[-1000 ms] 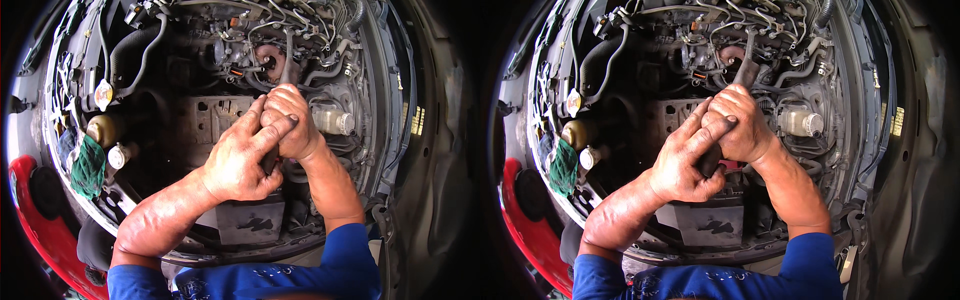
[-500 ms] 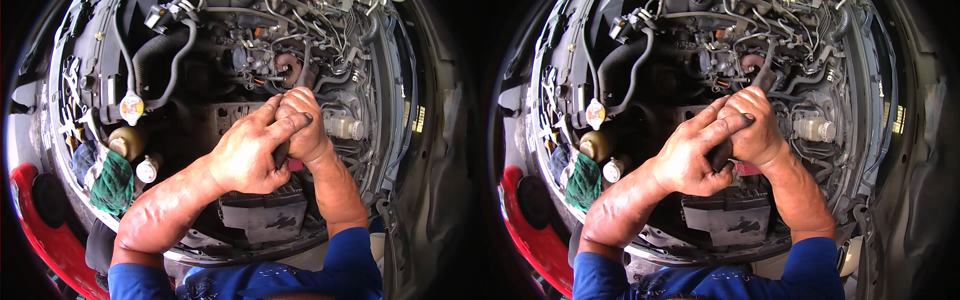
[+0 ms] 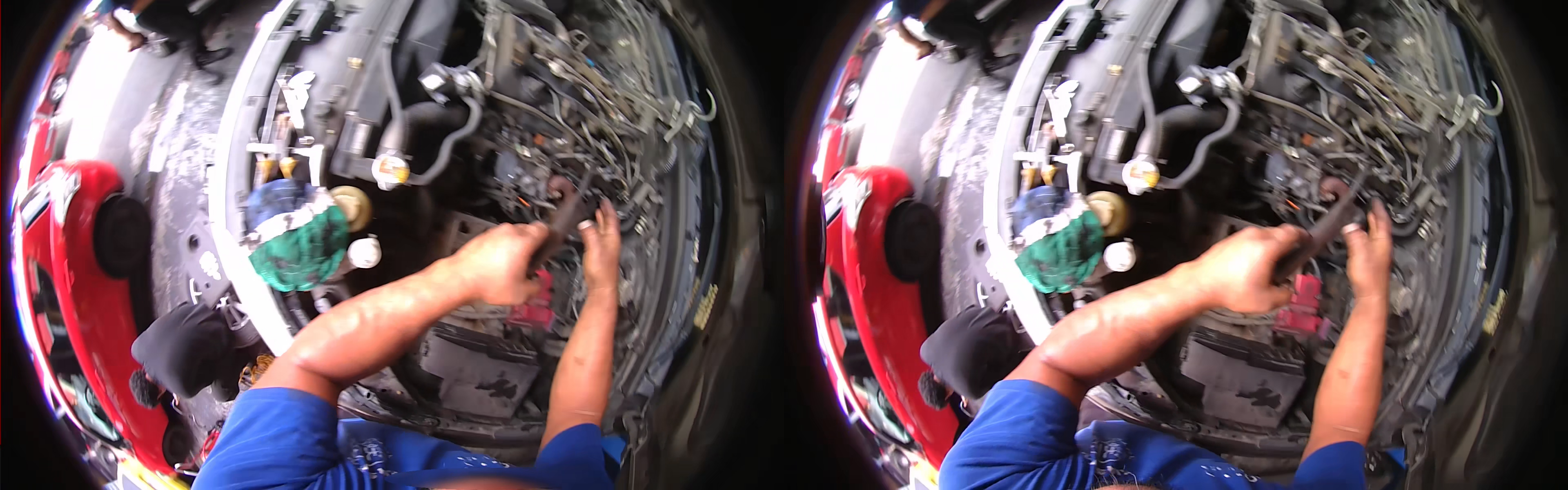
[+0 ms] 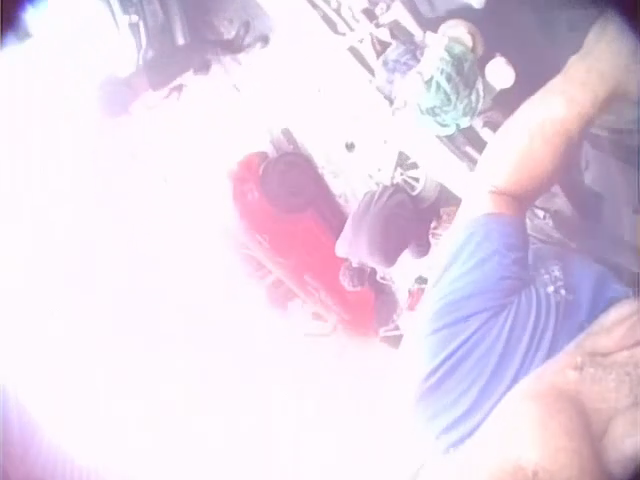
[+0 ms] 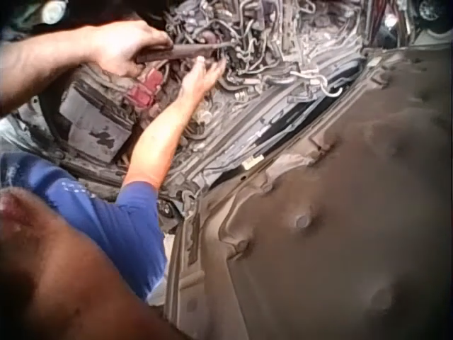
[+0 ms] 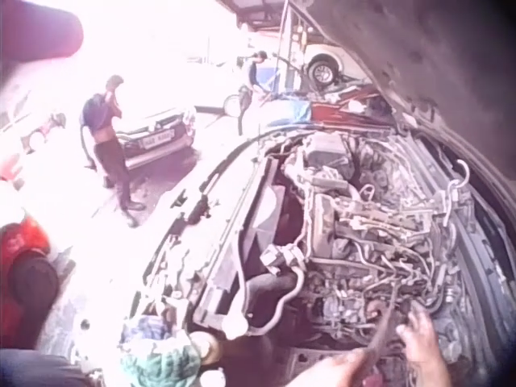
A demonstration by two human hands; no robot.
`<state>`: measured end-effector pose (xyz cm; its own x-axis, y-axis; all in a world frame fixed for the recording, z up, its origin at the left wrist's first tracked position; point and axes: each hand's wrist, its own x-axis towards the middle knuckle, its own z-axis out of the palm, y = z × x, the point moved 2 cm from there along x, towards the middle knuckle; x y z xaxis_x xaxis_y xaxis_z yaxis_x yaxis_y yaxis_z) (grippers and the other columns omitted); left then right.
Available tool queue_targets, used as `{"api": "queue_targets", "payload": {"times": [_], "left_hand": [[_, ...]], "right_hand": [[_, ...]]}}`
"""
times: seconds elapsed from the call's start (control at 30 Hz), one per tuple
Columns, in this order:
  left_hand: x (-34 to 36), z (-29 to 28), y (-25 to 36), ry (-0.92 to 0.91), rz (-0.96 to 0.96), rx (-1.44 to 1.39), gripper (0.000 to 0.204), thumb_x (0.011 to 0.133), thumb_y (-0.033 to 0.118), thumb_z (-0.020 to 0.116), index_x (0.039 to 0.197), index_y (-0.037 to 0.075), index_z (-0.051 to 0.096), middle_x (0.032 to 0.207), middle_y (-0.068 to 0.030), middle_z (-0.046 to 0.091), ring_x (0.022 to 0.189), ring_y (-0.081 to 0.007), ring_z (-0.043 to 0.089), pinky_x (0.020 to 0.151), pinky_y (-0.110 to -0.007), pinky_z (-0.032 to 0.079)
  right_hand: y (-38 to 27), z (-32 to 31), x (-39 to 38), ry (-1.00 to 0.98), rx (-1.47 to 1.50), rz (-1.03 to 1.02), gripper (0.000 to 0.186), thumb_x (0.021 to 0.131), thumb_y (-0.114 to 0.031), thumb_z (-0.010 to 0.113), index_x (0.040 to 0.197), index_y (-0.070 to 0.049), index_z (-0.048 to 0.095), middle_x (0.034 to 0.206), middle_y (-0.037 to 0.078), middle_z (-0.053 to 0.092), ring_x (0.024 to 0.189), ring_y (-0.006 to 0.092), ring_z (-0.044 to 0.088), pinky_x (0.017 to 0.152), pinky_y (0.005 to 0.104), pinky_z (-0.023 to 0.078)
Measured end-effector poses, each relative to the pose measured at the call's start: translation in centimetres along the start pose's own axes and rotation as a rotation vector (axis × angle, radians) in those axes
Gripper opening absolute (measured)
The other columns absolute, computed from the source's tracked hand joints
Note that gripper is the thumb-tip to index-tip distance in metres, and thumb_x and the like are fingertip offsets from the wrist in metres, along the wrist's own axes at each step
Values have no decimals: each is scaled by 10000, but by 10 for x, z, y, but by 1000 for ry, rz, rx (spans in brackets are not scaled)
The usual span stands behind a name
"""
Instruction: Using a wrench and a metal pipe as leverage to loosen or tighten components within a car engine bay.
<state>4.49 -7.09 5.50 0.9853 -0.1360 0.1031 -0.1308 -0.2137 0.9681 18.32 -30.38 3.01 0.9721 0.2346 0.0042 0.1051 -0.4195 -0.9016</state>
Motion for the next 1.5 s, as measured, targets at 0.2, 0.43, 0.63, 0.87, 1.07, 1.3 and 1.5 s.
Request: {"api": "queue_targets", "payload": {"times": [0.2, 0.43, 0.63, 0.87, 1.07, 1.3, 1.5], "left_hand": [[-20, 13, -5, 68, 86, 24, 549, 703, 107, 730, 1204, -51, 571, 1140, -274, 626, 1012, -475, 631, 862, -498, 543], [-83, -7, 8, 72, 88, -44, 601, 710, 66, 717, 1284, -42, 574, 1348, -350, 546, 981, -485, 669, 828, -483, 582], [-157, -81, 6, 191, 57, -53, 462, 663, 18, 700, 1122, 14, 645, 1271, -266, 627, 1061, -403, 682, 867, -436, 566], [-196, -109, -36, 405, 4, 173, 347, 664, -10, 663, 1010, -5, 633, 1119, -255, 678, 960, -359, 712, 842, -390, 558], [-194, -97, -60, 460, -21, 92, 327, 668, 28, 674, 977, -4, 574, 1121, -281, 692, 975, -346, 716, 852, -389, 558], [-192, -104, -60, 358, 35, 79, 334, 658, -31, 666, 979, -22, 578, 1081, -302, 698, 991, -391, 730, 852, -406, 578], [-189, -108, -60, 366, 30, 91, 318, 642, -35, 679, 945, -21, 584, 1038, -293, 711, 957, -395, 740, 815, -419, 596]], "right_hand": [[52, 28, 59, 18, 631, 622, 264, 1026, -281, 597, 1157, -52, 609, 1045, 98, 712, 890, 259, 719, 693, 416, 582], [52, 37, 46, 226, 565, 641, 109, 990, -231, 598, 1001, -127, 628, 826, -2, 616, 668, 165, 630, 566, 309, 522], [14, 70, -2, 33, 815, 718, 117, 960, -181, 646, 1057, -117, 655, 696, -14, 519, 523, 110, 485, 464, 291, 401], [14, 150, -32, -325, 768, 997, 141, 1008, -206, 584, 1065, -77, 597, 784, 88, 636, 541, 149, 546, 473, 335, 461], [68, 205, 2, -91, 712, 1078, 153, 1033, -188, 494, 1101, -51, 506, 842, 122, 645, 555, 158, 549, 454, 338, 468], [99, 233, 35, -44, 622, 1085, 143, 1030, -188, 485, 1108, -68, 496, 813, 102, 613, 510, 140, 489, 433, 331, 430], [102, 242, 49, 92, 739, 1087, 81, 1023, -187, 461, 1016, -115, 499, 816, 80, 589, 533, 135, 463, 464, 330, 402]]}}
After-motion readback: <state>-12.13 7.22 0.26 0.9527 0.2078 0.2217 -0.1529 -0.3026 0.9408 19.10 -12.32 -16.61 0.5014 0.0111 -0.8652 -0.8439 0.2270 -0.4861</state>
